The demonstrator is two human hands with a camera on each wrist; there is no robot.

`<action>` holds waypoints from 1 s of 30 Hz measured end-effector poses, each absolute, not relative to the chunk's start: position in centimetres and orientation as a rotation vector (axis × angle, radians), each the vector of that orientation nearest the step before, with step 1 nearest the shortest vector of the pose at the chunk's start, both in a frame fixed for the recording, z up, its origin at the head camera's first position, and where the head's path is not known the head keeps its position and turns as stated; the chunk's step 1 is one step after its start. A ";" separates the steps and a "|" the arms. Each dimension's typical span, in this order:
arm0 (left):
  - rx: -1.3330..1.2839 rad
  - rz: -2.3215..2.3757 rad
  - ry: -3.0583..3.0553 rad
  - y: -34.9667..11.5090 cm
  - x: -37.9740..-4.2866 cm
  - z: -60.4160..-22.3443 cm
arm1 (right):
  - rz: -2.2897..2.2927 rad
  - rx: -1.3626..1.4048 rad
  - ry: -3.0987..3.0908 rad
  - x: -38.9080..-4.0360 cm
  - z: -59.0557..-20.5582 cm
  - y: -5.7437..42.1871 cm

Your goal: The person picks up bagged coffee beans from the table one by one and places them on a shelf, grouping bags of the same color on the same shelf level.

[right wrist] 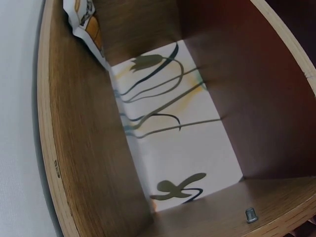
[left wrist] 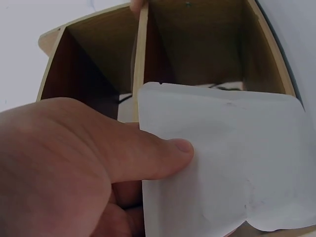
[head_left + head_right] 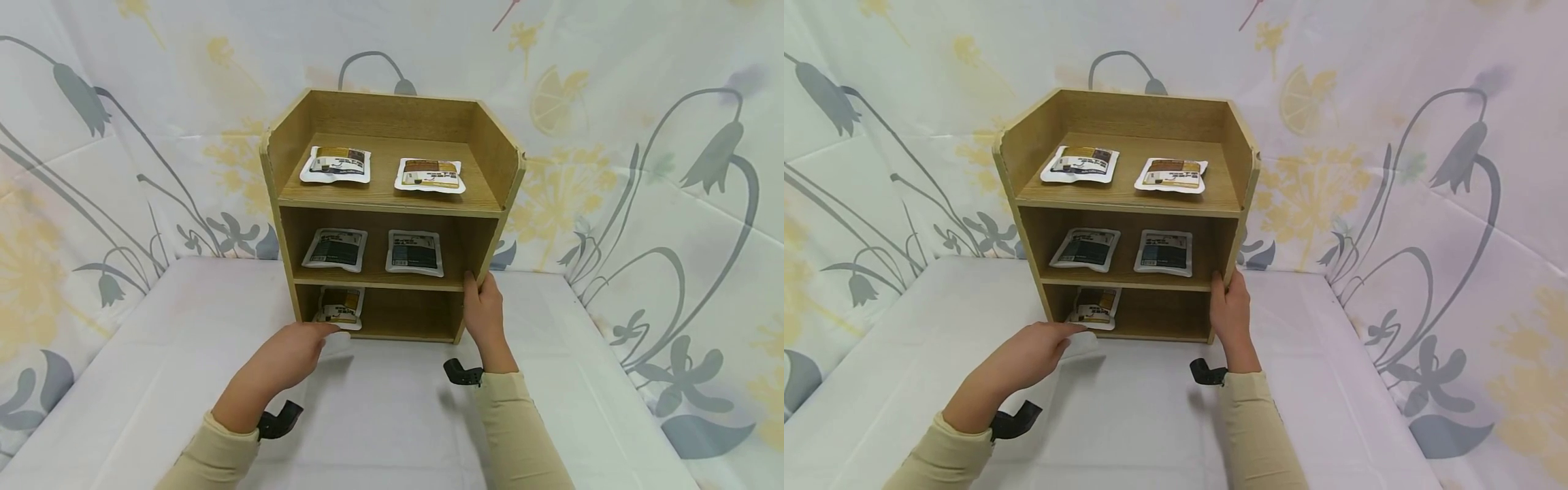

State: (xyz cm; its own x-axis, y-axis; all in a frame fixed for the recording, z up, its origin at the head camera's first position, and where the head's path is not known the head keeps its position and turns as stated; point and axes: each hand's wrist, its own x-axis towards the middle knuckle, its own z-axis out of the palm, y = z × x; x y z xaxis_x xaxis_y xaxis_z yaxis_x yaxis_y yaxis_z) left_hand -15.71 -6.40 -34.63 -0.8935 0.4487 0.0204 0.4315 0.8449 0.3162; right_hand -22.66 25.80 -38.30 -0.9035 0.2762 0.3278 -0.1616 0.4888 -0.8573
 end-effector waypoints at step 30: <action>0.874 0.658 3.038 -1.0 -16.3 -35.2 | 1.396 -0.096 -2.314 -22.6 -38.2 25.9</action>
State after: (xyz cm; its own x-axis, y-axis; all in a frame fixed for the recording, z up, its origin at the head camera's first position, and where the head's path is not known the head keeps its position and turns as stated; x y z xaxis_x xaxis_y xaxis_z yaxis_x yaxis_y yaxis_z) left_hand -16.28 -1.04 -35.16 -0.8499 0.4905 0.1926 0.5263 0.7708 0.3589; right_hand -22.56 25.90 -38.16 -0.9037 0.2762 0.3271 -0.1606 0.4895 -0.8571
